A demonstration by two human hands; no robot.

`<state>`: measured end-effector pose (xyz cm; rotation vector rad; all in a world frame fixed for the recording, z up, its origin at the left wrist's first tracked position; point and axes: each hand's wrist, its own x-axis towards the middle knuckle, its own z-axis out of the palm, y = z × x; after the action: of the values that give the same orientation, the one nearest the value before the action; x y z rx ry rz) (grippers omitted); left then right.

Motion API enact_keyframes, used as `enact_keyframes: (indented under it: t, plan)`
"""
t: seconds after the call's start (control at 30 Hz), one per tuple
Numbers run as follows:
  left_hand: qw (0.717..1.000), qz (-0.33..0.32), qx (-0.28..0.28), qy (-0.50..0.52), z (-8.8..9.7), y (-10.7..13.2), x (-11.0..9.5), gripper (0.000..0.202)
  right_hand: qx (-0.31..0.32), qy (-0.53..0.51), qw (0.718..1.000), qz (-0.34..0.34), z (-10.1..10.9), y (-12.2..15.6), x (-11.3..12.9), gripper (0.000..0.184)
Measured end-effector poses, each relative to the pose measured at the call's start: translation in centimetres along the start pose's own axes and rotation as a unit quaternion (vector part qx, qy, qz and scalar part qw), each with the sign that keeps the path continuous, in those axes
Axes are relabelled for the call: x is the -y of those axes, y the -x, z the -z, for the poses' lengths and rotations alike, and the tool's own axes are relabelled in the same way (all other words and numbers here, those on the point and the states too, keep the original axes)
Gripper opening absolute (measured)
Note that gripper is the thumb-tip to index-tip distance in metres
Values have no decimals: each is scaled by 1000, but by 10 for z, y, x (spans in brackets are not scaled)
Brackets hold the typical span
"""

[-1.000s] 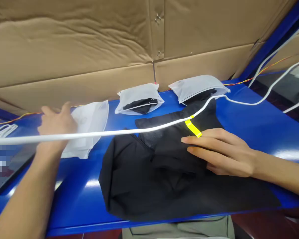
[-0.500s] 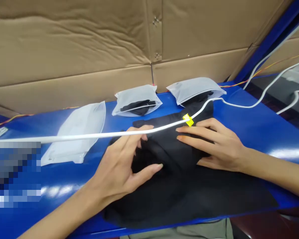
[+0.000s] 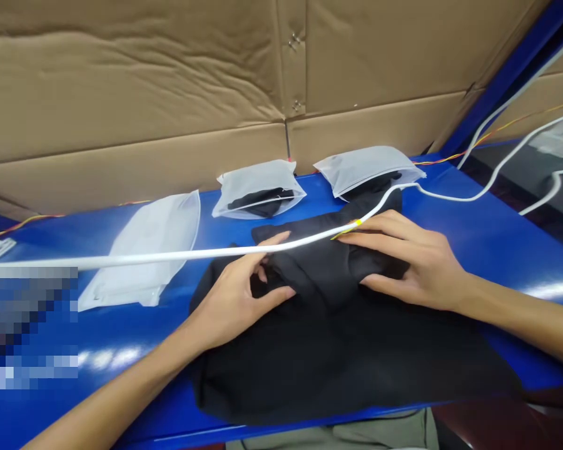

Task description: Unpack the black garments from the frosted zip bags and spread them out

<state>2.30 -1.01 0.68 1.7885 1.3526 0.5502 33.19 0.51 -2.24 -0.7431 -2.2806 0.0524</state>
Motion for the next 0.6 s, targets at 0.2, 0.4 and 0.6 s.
enact_keyframes:
  t: [0.2, 0.4, 0.6]
  plan:
    - [970, 16, -33, 238, 3, -5, 1, 66, -59, 10, 997, -50, 5, 0, 8, 38]
    - [999, -26, -25, 31, -1, -4, 5, 87, -36, -20, 998, -51, 4, 0, 7, 37]
    - [981, -48, -13, 187, 1, -6, 4, 67, -45, 9, 998, -53, 2, 1, 3, 31]
